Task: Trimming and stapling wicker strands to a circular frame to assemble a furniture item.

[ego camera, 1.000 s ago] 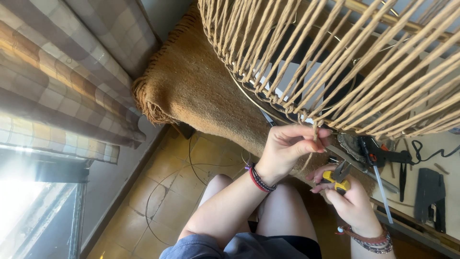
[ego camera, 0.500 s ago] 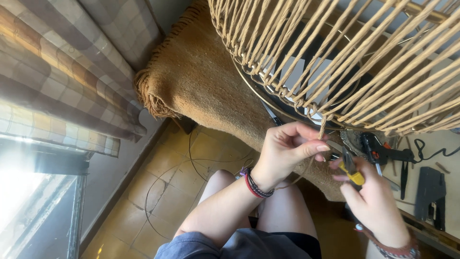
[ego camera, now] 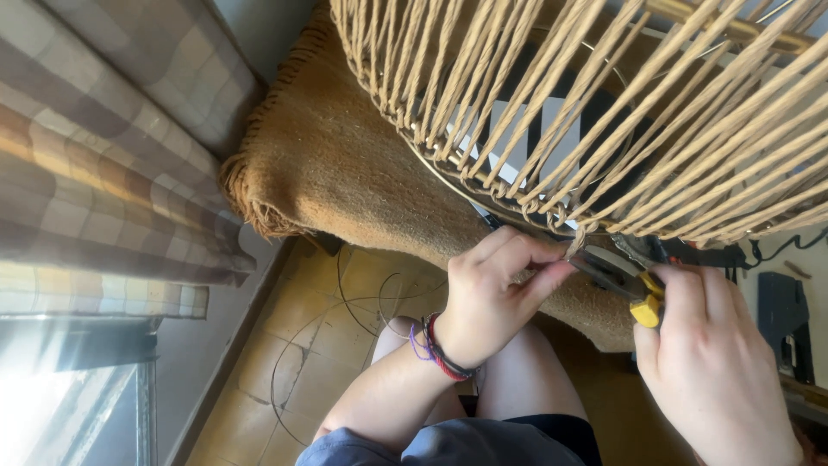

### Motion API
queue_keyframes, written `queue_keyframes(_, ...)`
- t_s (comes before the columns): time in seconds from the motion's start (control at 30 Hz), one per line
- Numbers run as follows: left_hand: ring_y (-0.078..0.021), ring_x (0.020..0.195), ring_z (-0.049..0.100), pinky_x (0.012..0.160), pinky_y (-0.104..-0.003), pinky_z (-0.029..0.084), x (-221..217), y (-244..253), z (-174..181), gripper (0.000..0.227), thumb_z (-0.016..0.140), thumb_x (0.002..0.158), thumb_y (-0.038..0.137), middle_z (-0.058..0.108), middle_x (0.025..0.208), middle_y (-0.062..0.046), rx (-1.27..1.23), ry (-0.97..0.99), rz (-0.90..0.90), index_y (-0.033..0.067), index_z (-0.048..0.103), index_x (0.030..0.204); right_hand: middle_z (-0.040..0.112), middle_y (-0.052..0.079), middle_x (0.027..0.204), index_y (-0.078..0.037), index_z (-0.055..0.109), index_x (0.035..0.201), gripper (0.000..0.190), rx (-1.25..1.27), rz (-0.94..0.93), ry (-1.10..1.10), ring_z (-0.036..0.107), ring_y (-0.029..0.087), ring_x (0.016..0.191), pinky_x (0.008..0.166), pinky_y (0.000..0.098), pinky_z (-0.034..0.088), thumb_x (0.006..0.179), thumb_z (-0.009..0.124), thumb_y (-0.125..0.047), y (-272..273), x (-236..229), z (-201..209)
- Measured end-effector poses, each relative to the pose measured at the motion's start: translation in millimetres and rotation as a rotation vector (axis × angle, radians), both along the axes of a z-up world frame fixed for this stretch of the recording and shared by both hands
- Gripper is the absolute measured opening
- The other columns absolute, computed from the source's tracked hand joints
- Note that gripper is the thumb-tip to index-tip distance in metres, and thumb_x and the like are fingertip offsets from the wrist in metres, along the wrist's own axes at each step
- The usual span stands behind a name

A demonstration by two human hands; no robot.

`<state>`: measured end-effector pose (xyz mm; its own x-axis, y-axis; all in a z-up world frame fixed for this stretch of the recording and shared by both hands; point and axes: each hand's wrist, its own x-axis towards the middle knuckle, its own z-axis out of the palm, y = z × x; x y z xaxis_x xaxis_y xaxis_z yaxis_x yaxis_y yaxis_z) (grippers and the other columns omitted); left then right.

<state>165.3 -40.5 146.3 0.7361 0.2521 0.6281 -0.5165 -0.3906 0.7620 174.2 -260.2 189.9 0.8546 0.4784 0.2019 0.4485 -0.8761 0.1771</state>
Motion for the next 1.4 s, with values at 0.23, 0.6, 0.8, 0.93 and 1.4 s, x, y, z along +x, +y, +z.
queue_keyframes(0.23, -0.0135, 0.075, 0.068, 0.067, -0.025, 0.057, 2.0, 3.0, 2.3, 0.015, 0.08, 0.094, 0.018, 0.066, 0.09, -0.001, 0.089, -0.06, 0.036, 0.0102, 0.068, 0.098, 0.063, -0.002, 0.102, -0.017, 0.058, 0.118, 0.028, -0.168, -0.081, -0.122, 0.069, 0.018, 0.099, 0.067, 0.032, 0.057, 0.091, 0.066, -0.022, 0.5, 2.7, -3.0)
queue_keyframes(0.6, -0.0149, 0.082, 0.075, 0.08, -0.026, 0.065, -9.1, 2.6, -1.4, 0.024, 0.082, 0.093, 0.013, 0.073, 0.097, -0.003, 0.026, -0.111, -0.024, 0.0076, 0.072, 0.114, 0.065, 0.016, 0.11, 0.004, 0.056, 0.122, 0.038, 0.224, 0.064, 0.2, 0.069, 0.023, 0.092, 0.091, 0.0343, 0.062, 0.086, 0.065, -0.004, -17.7, 16.2, -49.8)
queue_keyframes(0.8, -0.0259, 0.103, 0.065, 0.09, -0.04, 0.06, -29.4, 1.8, -10.6, 0.022, 0.081, 0.094, 0.014, 0.062, 0.112, -0.007, 0.268, -0.336, 0.069, 0.0126, 0.072, 0.113, 0.072, 0.007, 0.105, -0.01, 0.062, 0.12, 0.036, 0.481, -0.002, 0.496, 0.075, 0.02, 0.096, 0.094, 0.0366, 0.06, 0.084, 0.068, -0.011, -24.4, -8.1, -105.8)
queue_keyframes(0.93, -0.0258, 0.099, 0.072, 0.086, -0.035, 0.062, -30.4, -27.8, -12.1, 0.015, 0.064, 0.101, 0.014, 0.068, 0.113, -0.008, 0.334, -0.368, -0.152, 0.0097, 0.077, 0.108, 0.079, 0.002, 0.092, -0.016, 0.068, 0.102, 0.021, 0.836, -0.016, 0.624, 0.079, 0.022, 0.082, 0.075, 0.0333, 0.058, 0.081, 0.066, -0.015, -17.8, -22.1, -110.8)
queue_keyframes(1.4, -0.0416, 0.134, 0.049, 0.1, -0.055, 0.047, 72.7, -148.0, -175.8, 0.034, 0.062, 0.093, 0.009, 0.055, 0.144, -0.012, 0.711, 0.123, -0.189, 0.0145, 0.067, 0.126, 0.059, 0.01, 0.096, -0.001, 0.063, 0.138, 0.048, 1.679, -0.503, 1.21, 0.058, 0.02, 0.081, 0.074, 0.0362, 0.052, 0.09, 0.057, 0.004, -120.3, -22.6, -172.9)
